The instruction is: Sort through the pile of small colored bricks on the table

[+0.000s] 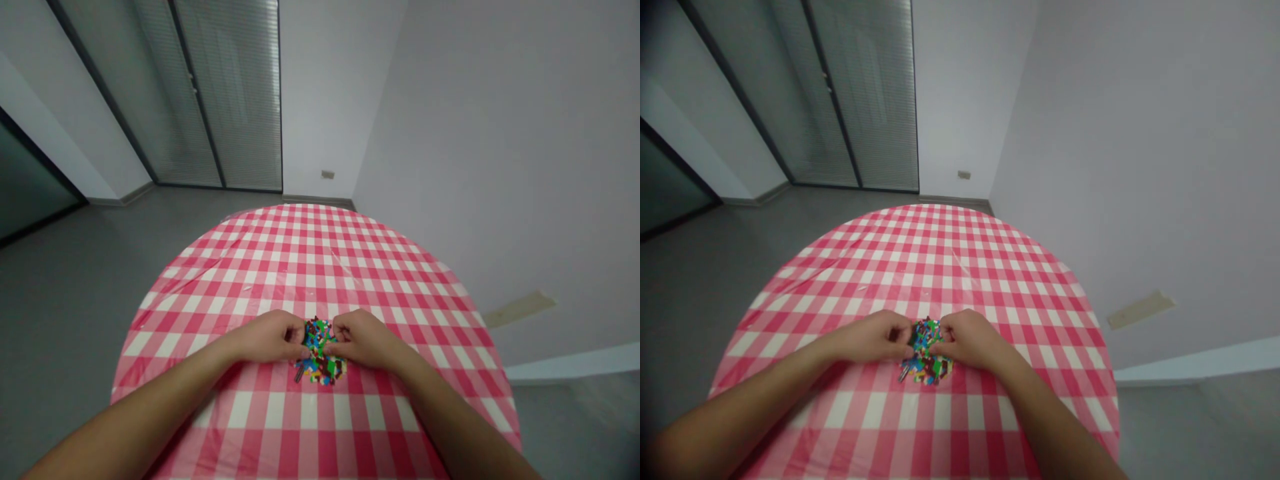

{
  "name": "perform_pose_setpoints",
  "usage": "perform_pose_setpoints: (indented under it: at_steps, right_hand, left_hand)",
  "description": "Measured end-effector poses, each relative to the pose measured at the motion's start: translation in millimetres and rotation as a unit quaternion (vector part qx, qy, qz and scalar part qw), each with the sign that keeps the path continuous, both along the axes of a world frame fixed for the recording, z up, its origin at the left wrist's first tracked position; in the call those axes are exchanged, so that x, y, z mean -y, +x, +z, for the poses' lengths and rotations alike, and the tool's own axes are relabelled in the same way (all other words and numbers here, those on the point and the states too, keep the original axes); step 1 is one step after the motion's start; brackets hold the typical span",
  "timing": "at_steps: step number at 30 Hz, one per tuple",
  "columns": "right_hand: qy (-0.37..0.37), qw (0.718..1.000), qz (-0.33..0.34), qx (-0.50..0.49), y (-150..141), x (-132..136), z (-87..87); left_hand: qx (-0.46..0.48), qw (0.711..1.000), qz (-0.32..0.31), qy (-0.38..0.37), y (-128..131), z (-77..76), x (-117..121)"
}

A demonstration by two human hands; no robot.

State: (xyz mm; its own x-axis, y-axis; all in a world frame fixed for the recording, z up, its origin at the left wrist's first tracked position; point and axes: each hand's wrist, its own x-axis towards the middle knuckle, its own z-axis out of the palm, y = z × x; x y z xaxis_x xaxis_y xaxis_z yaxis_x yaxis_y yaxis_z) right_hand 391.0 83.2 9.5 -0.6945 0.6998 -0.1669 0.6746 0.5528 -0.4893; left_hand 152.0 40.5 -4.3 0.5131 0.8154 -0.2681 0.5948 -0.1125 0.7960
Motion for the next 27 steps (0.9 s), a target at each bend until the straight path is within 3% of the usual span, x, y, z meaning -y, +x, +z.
perform_pose_setpoints:
  at_steps: [3, 7, 11, 20, 27]
  right_hand:
    - [-0.006, 1.0, 0.021, 0.007, -1, 2, 0.2]
    - [0.002, 1.0, 0.024, -0.017, -2, 3, -0.4]
    - [0.046, 0.998, 0.004, -0.036, -10, 5, -5.9]
    - [0.061, 0.998, 0.021, -0.025, -12, 6, -11.5]
    - [0.029, 0.997, 0.05, -0.046, -13, 10, -6.1]
  left_hand:
    - [0.114, 0.993, 0.011, -0.033, -10, -8.6, -8]
    - [0.166, 0.985, 0.014, -0.045, -15, -13.7, -12]
    - [0.165, 0.985, 0.013, -0.052, -13, -11.4, -9]
    - [0.152, 0.987, 0.021, -0.047, -13, -12.2, -9]
    - [0.127, 0.991, -0.004, -0.051, -14, -9.8, -8]
